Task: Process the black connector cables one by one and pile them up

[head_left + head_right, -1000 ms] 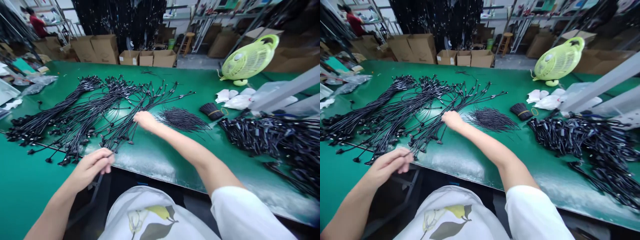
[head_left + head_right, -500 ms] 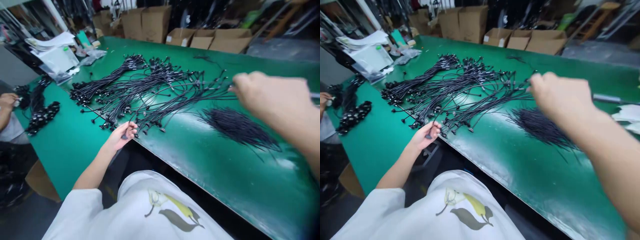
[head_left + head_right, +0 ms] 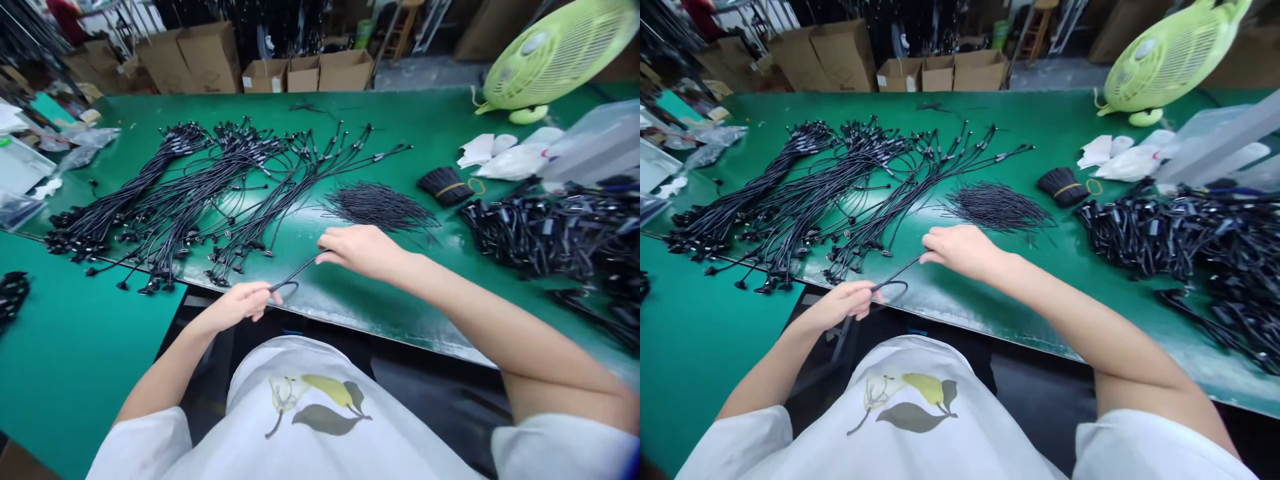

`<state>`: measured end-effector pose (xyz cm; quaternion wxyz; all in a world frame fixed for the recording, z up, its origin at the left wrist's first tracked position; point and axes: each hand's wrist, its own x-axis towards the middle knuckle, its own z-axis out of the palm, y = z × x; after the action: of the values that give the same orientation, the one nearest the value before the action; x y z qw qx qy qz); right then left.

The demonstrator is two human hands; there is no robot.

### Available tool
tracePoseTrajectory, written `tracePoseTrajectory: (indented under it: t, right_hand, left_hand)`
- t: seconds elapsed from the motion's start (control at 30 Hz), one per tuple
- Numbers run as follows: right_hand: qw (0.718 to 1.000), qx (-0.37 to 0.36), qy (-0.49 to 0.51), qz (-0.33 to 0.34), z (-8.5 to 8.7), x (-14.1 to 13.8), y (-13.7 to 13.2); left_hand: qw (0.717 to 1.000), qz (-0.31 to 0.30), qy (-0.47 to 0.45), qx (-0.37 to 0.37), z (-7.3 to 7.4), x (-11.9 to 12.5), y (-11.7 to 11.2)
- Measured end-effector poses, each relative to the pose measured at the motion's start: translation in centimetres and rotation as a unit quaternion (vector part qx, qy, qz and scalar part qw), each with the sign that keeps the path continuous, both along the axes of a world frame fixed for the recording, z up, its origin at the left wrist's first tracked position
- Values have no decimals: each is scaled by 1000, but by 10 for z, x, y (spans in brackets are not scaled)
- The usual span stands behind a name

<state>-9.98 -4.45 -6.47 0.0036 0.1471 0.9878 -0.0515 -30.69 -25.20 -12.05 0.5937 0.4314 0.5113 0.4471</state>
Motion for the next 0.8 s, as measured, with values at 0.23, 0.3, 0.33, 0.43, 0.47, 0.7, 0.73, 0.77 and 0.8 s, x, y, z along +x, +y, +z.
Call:
tracePoseTrajectory:
  t: [0.23,0.3,0.33,0.43,0.47,0.7,0.73,0.77,0.8]
  right_hand:
    - [991,-25,127,-22,-59,48,6]
    - [996,-9,82,26,-64,45,-26]
    - [996,-21,51,66,-62,41,-43]
    - [981,-105,-12,166,-44,28,-80]
    - [978,-122,-5,167,-36,23,-84]
    - [925,-228,292,-82,-39,2,-47]
    - [900,-269,325,-108,-47,-1,-47]
    - [874,-320,343,-129,-57,-5,-49]
    - [845,-377,349,-150,-65,-9,-53]
  left_hand:
    - [886,303,-332,116,27,-37,-5]
    - [913,314,-232,119,22,-27,7]
    - [931,312,-153,116,16,-19,14]
    - [963,231,80,109,-4,13,30]
    - [971,178,122,107,-10,23,32]
    - [984,61,-137,96,-24,50,27]
    - [976,85,-178,91,-22,50,28]
    - [970,104,-202,82,-21,51,29]
    - [968,116,-212,69,-20,54,31]
